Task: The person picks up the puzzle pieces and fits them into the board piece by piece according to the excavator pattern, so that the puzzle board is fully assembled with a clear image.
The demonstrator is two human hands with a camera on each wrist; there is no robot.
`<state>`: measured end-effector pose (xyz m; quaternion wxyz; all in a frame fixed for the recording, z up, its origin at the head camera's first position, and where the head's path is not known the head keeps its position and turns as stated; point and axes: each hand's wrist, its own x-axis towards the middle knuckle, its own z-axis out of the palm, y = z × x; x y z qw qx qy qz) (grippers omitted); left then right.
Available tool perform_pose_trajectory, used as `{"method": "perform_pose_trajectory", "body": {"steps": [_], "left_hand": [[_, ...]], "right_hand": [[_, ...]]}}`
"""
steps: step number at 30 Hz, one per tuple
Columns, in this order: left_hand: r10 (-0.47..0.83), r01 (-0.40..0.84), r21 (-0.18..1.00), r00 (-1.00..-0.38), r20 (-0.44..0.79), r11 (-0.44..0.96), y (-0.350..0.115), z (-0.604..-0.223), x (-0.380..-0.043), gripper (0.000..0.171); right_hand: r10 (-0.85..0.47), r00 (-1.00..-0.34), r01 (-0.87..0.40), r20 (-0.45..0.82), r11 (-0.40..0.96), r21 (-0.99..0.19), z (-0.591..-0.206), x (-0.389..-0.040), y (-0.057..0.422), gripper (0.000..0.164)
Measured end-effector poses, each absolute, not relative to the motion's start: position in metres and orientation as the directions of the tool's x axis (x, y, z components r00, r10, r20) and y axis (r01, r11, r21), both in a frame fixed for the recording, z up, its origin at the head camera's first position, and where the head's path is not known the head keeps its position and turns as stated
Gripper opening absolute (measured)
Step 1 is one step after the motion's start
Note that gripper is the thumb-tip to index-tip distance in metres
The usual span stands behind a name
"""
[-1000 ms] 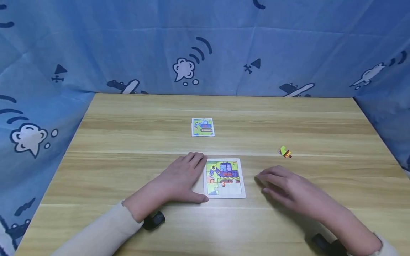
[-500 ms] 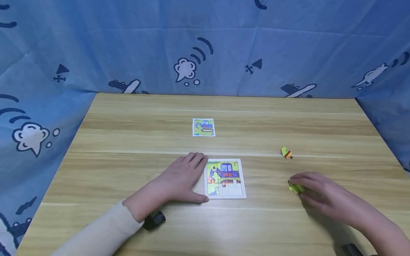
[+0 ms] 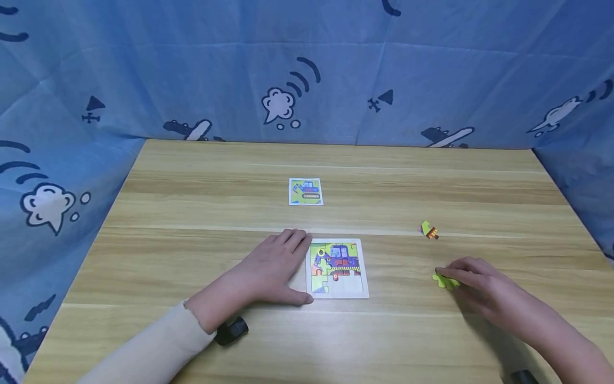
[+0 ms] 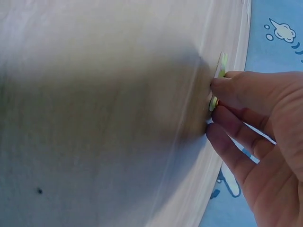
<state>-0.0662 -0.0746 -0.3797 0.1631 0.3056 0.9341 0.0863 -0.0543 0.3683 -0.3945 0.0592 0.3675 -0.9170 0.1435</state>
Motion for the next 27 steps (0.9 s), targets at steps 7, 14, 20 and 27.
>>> {"method": "perform_pose_trajectory", "body": {"steps": [7,14,20,27], "left_hand": [[0.600,0.544,0.260,-0.761,-0.248,0.798,-0.074,-0.380,-0.065,0.112],[0.602,0.546,0.263,-0.760,-0.245,0.796,-0.074,-0.379,-0.065,0.112],[0.603,0.542,0.273,-0.758,-0.248,0.795,-0.074,-0.378,-0.066,0.112],[0.599,0.541,0.266,-0.761,-0.248,0.798,-0.073,-0.378,-0.065,0.112]], "right_hand": [[-0.648,-0.727,-0.687,0.229,0.693,-0.218,-0.395,-0.054,0.367,0.070],[-0.654,-0.692,-0.722,0.306,0.627,-0.292,-0.395,-0.055,0.365,0.048],[-0.632,-0.727,-0.687,0.270,0.668,-0.286,-0.391,-0.053,0.359,0.027],[-0.596,-0.766,-0.643,0.241,0.711,-0.285,-0.379,-0.051,0.340,0.056]]}}
